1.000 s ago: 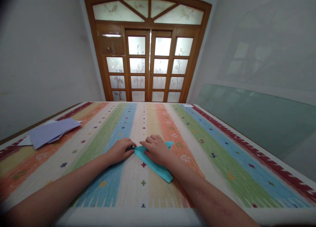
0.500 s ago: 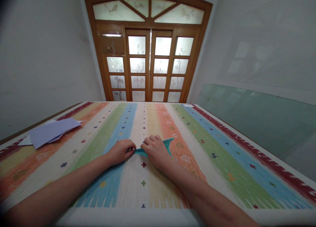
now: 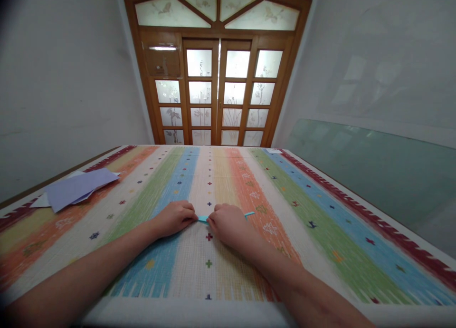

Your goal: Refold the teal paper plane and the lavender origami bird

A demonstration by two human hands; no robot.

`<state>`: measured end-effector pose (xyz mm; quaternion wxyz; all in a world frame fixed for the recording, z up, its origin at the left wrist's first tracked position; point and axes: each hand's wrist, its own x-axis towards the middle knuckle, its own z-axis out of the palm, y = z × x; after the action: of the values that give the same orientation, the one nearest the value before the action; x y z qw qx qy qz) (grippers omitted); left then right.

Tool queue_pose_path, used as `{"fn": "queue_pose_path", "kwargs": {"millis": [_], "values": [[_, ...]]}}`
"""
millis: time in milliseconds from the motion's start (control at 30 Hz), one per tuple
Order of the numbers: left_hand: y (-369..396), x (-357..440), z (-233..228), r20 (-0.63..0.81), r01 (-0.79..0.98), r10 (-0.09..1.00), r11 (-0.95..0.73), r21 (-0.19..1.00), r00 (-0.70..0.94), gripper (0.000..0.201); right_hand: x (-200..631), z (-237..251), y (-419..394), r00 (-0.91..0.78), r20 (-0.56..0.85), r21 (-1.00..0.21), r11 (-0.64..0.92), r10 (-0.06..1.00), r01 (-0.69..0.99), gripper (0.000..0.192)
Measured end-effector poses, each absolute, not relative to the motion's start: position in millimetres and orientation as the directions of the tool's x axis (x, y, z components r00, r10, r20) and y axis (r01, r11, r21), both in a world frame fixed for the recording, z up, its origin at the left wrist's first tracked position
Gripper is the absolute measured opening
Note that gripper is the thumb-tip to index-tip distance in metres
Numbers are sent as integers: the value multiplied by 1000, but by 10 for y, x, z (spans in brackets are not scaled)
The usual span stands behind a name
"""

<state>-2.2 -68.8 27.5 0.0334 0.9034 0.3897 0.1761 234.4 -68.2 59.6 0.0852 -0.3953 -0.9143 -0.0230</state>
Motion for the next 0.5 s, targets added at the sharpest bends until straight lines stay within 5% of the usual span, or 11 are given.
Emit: {"fn": "queue_pose_path", "kwargs": {"millis": [300, 500], "values": [[-696, -9, 325, 274, 674, 679, -728, 129, 681, 20, 2515, 549, -601, -654, 42, -249, 642, 755, 725, 25], [-722, 29, 346, 294, 589, 615, -787, 184, 731, 24, 2482, 519, -522, -656, 66, -373, 628, 752, 683, 30]]}}
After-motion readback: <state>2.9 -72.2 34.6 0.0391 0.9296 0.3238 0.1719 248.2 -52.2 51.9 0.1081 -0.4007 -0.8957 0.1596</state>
